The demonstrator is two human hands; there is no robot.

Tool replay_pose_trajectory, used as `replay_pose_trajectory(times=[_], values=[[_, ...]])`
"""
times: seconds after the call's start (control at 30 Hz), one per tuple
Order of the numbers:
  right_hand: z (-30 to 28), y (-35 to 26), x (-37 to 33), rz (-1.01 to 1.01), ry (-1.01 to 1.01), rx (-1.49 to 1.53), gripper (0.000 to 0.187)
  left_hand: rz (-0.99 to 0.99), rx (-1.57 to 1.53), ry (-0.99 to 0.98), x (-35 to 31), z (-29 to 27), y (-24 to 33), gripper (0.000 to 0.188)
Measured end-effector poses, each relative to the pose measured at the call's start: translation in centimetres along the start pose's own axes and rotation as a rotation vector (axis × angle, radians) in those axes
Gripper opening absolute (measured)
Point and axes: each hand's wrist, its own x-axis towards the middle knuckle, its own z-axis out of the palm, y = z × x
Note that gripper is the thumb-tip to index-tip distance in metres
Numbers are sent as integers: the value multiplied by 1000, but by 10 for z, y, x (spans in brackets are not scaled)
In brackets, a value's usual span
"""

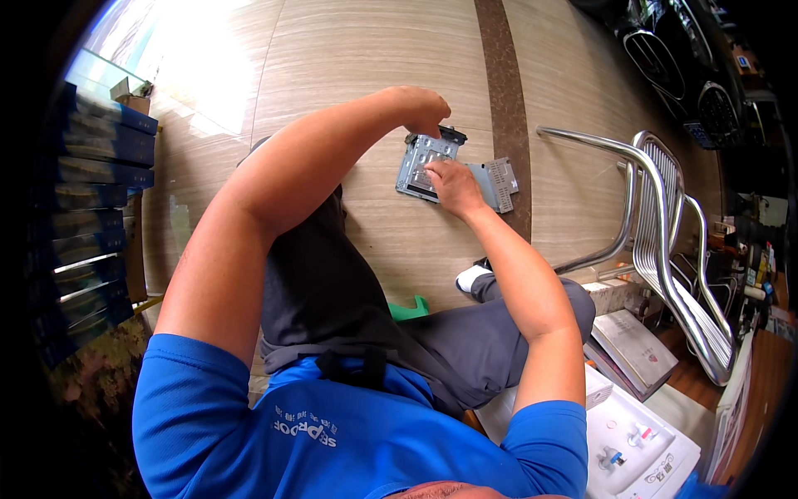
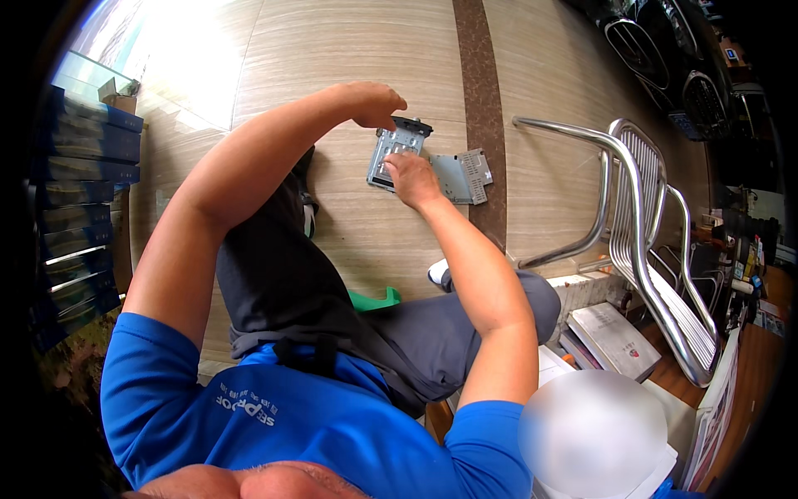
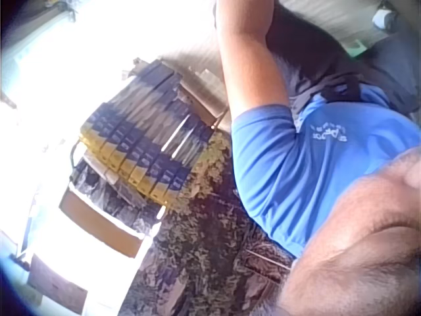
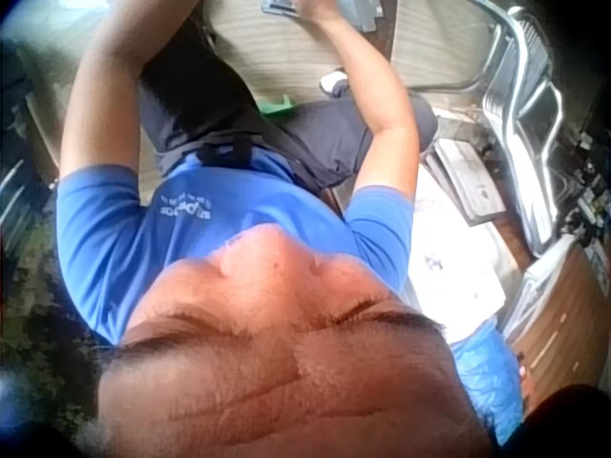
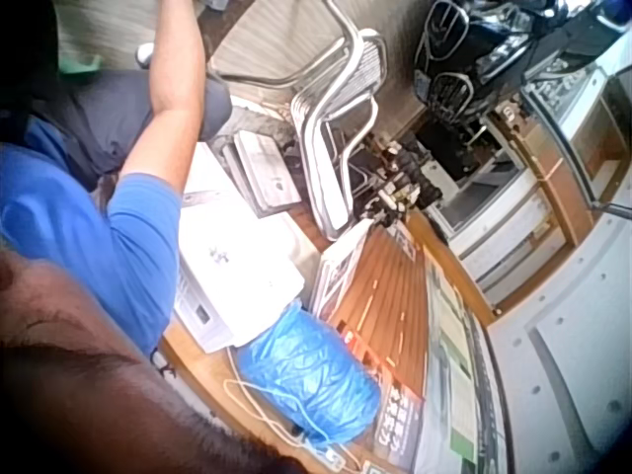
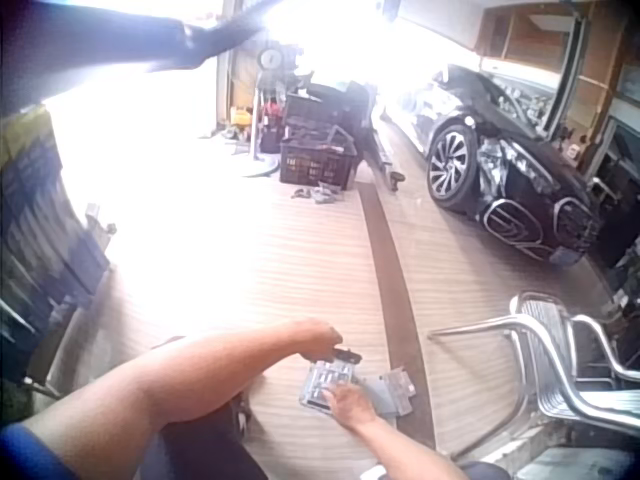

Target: The person sits on the floor and uses a screwdriver to remove screws from a metal bracket assembly, handling the screws by hand.

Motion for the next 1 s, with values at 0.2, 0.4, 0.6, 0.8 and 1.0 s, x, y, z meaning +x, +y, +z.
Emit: replay_pose_trajectory(times=[0.2, 0.4, 0.6, 0.8, 1.0], values=[[0, 2, 0, 0, 65, 25, 19, -1, -7, 7, 0, 0, -3, 59], [-16, -6, -2, 84, 128, 109, 19, 4, -39, 21, -2, -1, -5, 58], [-56, -13, 0, 111, 277, 167, 19, 113, -96, 121, -1, 3, -9, 52], [-97, -24, -1, 178, 451, 367, 17, 178, -176, 164, 6, 5, -5, 47], [-113, -20, -3, 240, 520, 437, 17, 184, -212, 188, 13, 5, 7, 41]])
